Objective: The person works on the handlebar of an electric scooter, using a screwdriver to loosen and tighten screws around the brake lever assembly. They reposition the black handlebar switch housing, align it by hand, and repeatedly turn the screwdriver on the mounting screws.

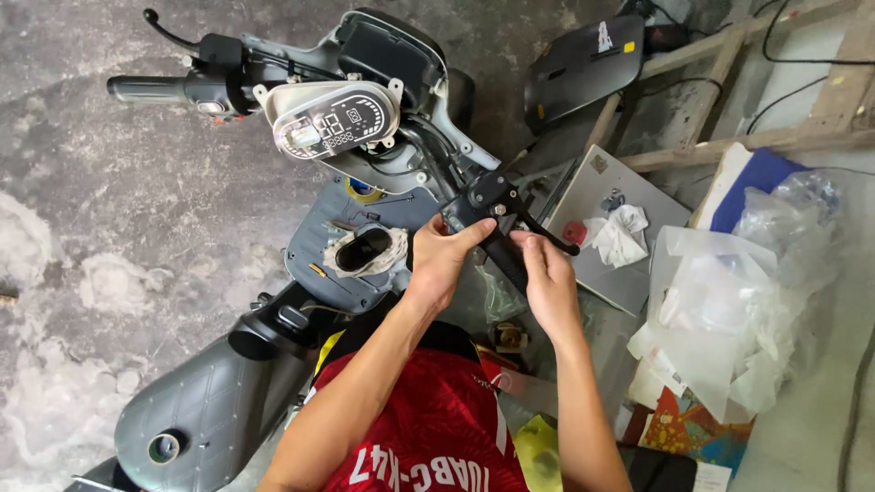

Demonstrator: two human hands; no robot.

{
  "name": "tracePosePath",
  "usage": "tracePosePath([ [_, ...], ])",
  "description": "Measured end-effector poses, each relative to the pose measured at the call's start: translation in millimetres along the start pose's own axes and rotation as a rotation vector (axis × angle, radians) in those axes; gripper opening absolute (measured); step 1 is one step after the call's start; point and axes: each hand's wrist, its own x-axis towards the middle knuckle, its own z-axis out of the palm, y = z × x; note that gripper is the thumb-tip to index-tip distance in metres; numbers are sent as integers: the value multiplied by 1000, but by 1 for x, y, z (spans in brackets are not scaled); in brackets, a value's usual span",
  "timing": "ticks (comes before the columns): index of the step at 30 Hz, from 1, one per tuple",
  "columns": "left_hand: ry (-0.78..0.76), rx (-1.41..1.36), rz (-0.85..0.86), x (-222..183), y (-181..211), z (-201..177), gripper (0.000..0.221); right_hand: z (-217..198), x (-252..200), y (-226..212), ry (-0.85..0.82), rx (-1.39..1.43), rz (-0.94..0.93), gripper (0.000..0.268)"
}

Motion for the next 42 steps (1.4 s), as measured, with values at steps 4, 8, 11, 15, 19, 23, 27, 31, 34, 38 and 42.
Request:
tracePosePath([
  [4, -13, -9, 59, 1, 0, 0, 44, 8, -7, -4, 75, -111, 59, 35],
  [8, -35, 86, 28, -3, 15, -3, 47, 11, -9, -12, 118, -237, -30, 31],
  [11, 11, 303, 91, -8, 25, -4, 51, 12, -5, -42, 167, -451, -379, 49],
  [15, -56, 152, 31, 0, 18, -7, 53, 2, 17, -54, 81, -533, -484, 75],
  [19, -21, 251, 102, 5, 10, -5, 56, -7, 39, -51, -109, -509, -388, 84],
  [23, 62, 469, 185, -1, 13, -2, 57, -9, 43, -48, -203, -380, -318, 77],
  [27, 138, 677, 250, 1, 15, -1, 57, -8, 43, -53, -185, -393, -288, 76],
  [31, 92, 624, 211, -2, 19, -4, 57, -8, 42, -55, -189, -421, -299, 76],
  [34, 25, 388, 123, 6, 10, -12, 52, -8, 45, -55, -182, -444, -301, 75],
  [38, -20, 34, 5, 18, -3, -32, 33, -7, 50, -55, -190, -354, -255, 76],
  [42, -28, 39, -45, 11, 22, -22, 30, -11, 62, -54, -224, -378, -225, 85],
])
